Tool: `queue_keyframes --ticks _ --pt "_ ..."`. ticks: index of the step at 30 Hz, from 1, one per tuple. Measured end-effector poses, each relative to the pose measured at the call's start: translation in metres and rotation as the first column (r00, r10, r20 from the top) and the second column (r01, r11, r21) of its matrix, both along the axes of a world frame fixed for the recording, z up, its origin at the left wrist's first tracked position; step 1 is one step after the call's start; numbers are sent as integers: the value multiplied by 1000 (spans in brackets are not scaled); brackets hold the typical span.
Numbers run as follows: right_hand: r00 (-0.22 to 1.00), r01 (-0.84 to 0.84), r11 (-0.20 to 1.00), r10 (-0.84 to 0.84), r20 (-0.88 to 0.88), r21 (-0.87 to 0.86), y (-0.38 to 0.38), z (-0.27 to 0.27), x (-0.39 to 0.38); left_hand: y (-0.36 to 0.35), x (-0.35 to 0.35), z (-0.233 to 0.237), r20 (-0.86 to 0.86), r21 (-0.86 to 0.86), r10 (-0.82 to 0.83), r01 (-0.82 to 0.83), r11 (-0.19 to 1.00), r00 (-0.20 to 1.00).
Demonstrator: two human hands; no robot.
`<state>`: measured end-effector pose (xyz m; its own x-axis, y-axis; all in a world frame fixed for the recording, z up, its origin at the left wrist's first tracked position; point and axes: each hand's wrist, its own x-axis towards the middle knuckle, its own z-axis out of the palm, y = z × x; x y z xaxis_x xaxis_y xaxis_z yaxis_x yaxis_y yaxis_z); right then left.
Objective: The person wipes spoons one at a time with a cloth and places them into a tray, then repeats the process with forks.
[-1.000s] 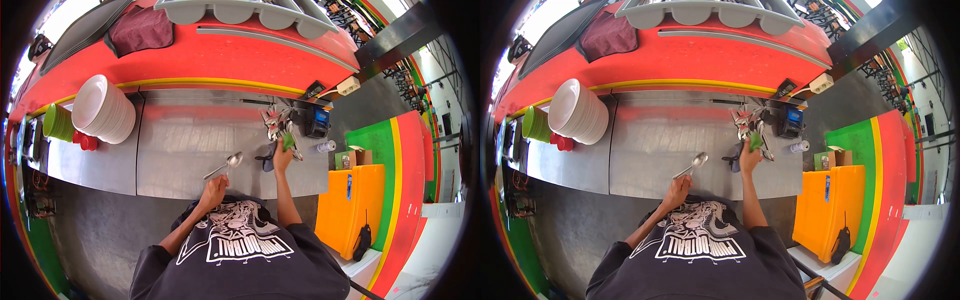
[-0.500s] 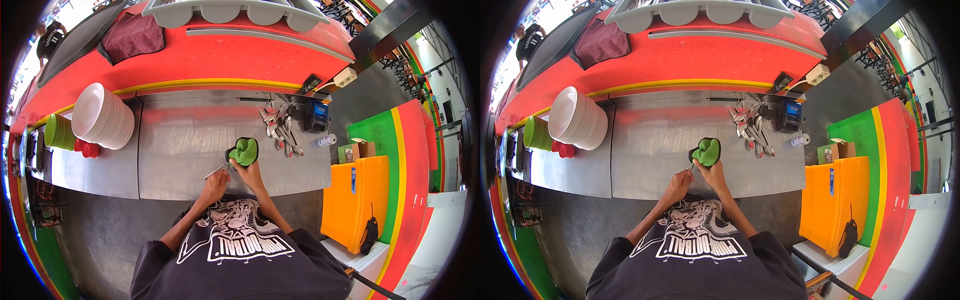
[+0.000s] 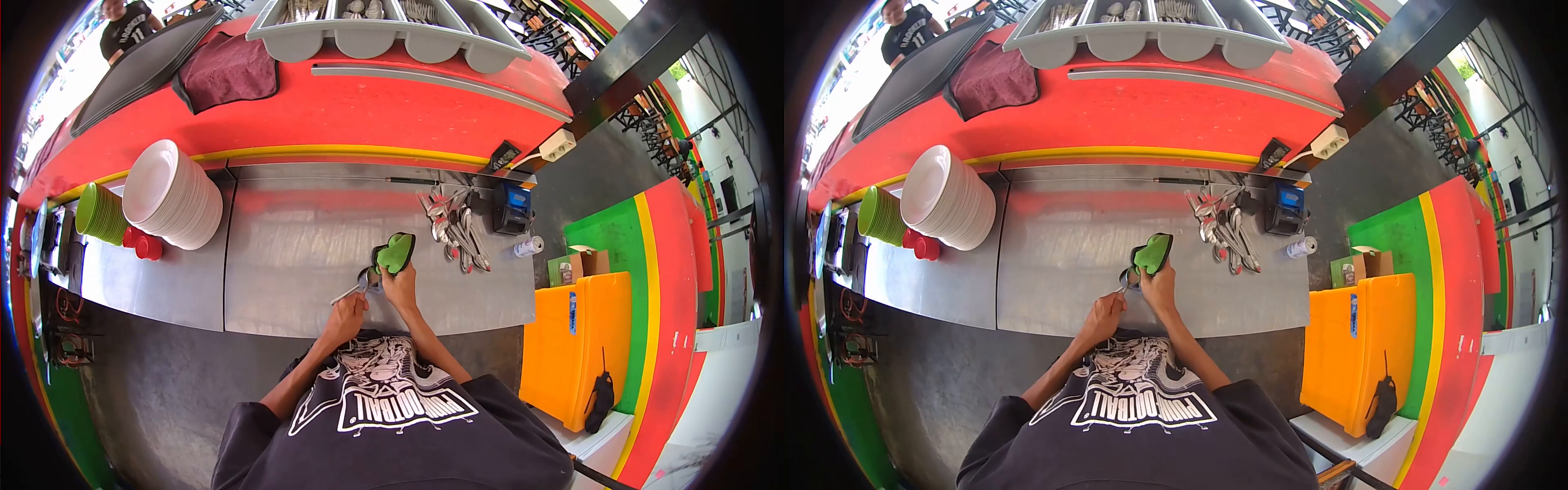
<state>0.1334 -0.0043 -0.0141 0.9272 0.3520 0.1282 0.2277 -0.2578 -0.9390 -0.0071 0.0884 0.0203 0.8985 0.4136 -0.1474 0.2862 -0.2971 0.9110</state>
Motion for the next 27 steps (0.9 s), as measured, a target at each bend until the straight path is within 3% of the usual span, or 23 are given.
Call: queue_keyframes --ticks 4,7,11,15,16,19,22,27 --pt "997 67 998 -67 37 -6 -2 -13 18 3 -5 7 -74 -52 1 -5 999 997" --pt "980 95 979 -60 -190 179 -13 -13 34 0 -8 4 -6 -103 84 -84 991 996" --pt "930 90 961 14 -368 263 -28 -5 26 1 -10 -4 -89 -181 121 -136 974 989" --pt "828 88 920 145 -542 381 -30 14 1 -5 -14 -15 -68 -220 140 -152 964 988" --pt "764 47 903 243 -597 428 -34 7 0 -7 -16 -15 -68 -224 139 -151 963 988" --pt "741 -9 878 327 -586 478 -36 9 -12 -13 -19 -14 -24 -197 156 -158 968 987" --pt "834 -199 930 327 -445 310 -37 18 -23 -18 -22 -15 -21 -157 130 -131 979 991" --pt "933 -286 952 302 -195 107 -44 8 -32 -35 -27 -5 -38 -118 113 -117 986 993"
